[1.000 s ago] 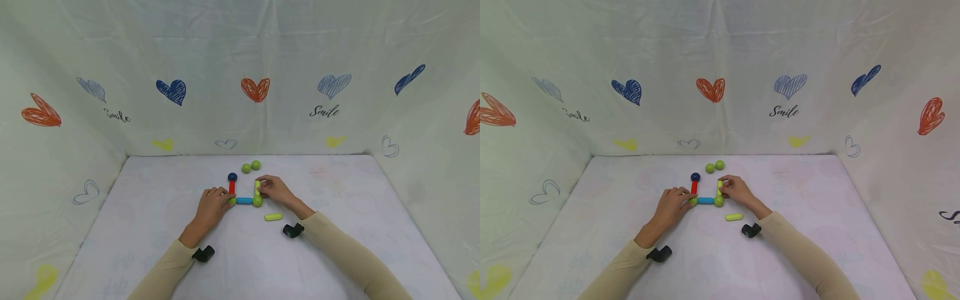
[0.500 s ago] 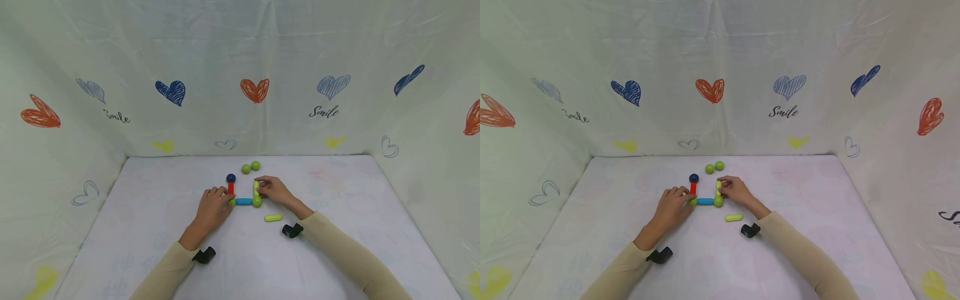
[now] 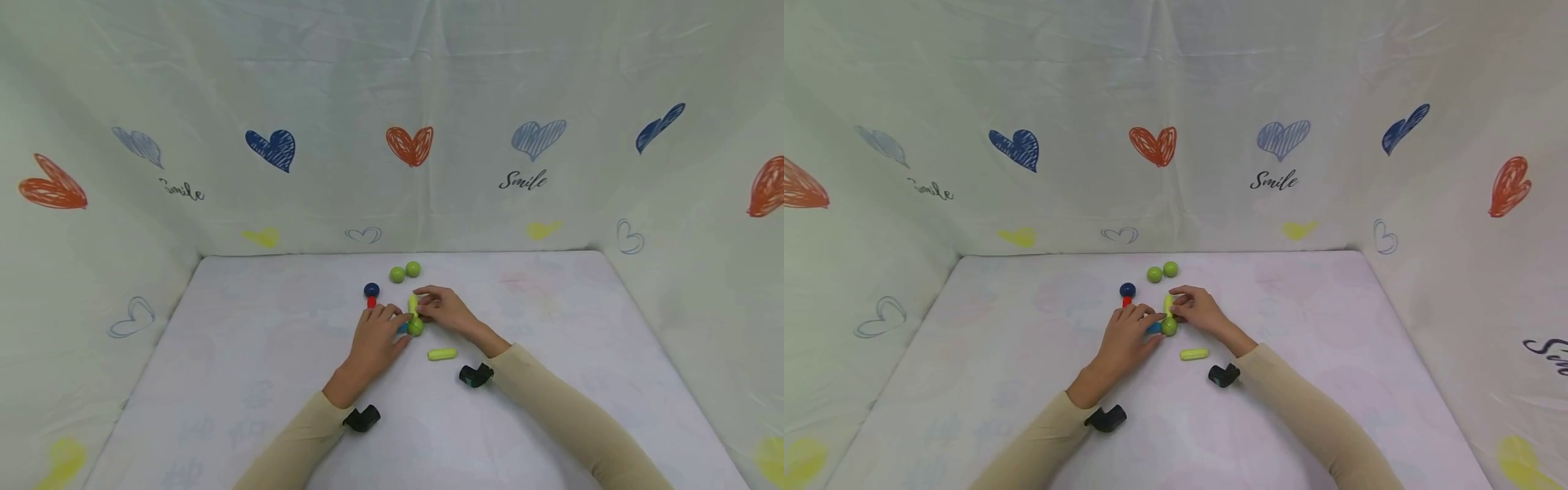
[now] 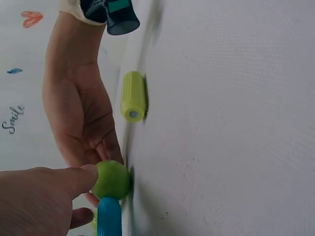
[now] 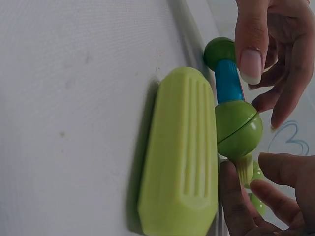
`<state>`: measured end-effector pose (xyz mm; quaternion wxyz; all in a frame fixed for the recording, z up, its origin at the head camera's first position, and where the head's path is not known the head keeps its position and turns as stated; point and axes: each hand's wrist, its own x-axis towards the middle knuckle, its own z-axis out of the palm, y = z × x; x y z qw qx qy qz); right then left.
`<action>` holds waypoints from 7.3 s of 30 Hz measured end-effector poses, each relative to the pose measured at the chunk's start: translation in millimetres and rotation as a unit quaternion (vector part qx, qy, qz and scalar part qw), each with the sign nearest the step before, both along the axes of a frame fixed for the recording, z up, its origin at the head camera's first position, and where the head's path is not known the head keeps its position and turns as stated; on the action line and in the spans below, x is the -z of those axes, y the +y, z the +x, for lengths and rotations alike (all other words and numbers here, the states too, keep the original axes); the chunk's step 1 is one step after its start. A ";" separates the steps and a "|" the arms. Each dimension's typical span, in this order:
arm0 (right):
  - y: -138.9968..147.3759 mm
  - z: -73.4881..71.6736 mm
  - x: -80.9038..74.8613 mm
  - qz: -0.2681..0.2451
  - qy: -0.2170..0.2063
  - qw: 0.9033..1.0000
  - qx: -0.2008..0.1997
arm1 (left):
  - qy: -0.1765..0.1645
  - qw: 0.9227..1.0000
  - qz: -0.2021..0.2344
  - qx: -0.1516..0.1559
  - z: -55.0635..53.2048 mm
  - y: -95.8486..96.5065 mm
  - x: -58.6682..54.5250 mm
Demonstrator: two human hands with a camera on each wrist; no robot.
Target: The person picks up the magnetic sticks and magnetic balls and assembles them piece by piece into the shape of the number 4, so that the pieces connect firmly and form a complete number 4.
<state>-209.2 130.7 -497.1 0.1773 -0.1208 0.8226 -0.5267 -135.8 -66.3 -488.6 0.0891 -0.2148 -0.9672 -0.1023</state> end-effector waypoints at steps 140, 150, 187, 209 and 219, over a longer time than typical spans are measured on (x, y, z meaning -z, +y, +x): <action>19.6 11.9 -15.0 0.110 0.085 0.990 -0.022 | 0.008 0.999 0.046 -0.027 -3.6 21.7 5.9; 30.1 45.5 -11.6 0.111 0.101 0.986 -0.068 | 0.018 0.999 0.033 -0.016 -3.6 17.2 4.5; 17.8 73.0 -2.7 0.057 0.094 0.993 -0.048 | 0.019 0.999 0.033 -0.010 -5.4 13.6 5.8; -2.2 80.8 -0.3 -0.060 -0.049 0.995 0.058 | -0.002 1.000 -0.016 -0.001 -8.0 9.6 2.1; -2.1 79.3 1.2 -0.057 -0.027 0.996 0.066 | -0.007 1.000 -0.012 0.004 -8.4 9.1 1.6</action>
